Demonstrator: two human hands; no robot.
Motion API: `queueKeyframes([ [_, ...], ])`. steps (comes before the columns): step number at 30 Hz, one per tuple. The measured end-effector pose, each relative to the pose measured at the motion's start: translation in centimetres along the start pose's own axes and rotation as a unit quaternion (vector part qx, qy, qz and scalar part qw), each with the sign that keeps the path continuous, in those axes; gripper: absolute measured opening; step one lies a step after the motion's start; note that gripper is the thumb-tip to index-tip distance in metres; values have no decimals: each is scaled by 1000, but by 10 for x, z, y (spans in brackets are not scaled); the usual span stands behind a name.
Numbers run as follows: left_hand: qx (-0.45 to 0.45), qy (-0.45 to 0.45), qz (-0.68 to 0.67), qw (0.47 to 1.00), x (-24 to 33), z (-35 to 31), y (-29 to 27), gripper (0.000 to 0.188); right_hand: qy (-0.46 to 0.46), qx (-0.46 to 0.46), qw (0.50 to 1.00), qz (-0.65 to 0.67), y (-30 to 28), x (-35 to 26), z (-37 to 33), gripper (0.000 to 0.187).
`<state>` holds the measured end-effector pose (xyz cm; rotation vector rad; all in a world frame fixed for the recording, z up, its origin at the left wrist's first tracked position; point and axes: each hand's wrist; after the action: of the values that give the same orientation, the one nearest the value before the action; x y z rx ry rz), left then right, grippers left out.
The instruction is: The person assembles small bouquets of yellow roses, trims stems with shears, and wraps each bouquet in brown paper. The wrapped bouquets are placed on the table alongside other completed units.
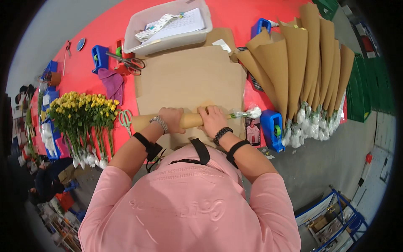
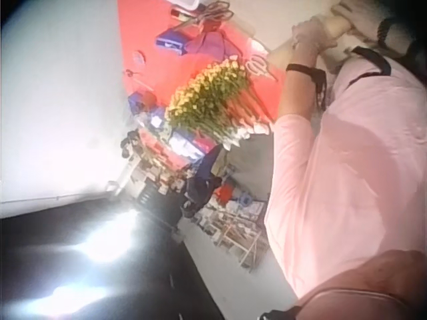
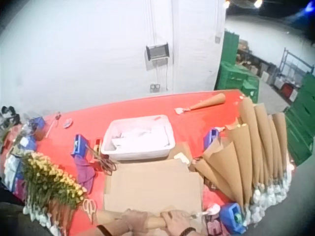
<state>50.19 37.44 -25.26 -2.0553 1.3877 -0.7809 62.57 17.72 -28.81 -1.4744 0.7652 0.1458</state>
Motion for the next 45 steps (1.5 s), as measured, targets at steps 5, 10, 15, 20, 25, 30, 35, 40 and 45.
queueKeyframes([
  [5, 60, -3, 36, 998, 1, -4, 1, 77, -66, 73, 995, -11, 15, 4, -10, 73],
  [10, 181, 0, 102, 978, 27, -12, 23, 77, -34, 28, 999, -27, 7, 1, 9, 70],
  [15, 71, -11, 42, 997, 17, 4, 1, 69, 13, -62, 998, -31, 10, 5, 24, 67],
  [20, 327, 37, 179, 927, 30, 7, 32, 53, 32, -107, 992, -56, 14, 8, 28, 65],
  [25, 65, 11, 16, 998, 28, 15, 20, 63, 17, -30, 999, -18, -6, 3, 13, 63],
  [30, 99, 28, -62, 993, 20, 12, 13, 77, -95, 79, 988, 88, 1, 29, -10, 40],
  [35, 176, 9, -18, 984, 8, 24, -17, 93, -70, 105, 991, 47, 11, 35, 21, 34],
  [40, 182, -32, -33, 982, 1, 53, -30, 83, 26, 216, 974, 66, 3, 33, 49, 54],
  [45, 158, -41, -80, 983, -2, 59, -29, 73, 112, 299, 941, 110, 4, 35, 52, 56],
])
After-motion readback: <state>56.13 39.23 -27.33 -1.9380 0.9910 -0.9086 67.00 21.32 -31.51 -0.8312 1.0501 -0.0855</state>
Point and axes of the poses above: each hand's wrist, its own z-axis towards the middle knuckle, its own y-axis out of the palm, x = y × z, and after that the axes turned 6 degrees about z, right-handed
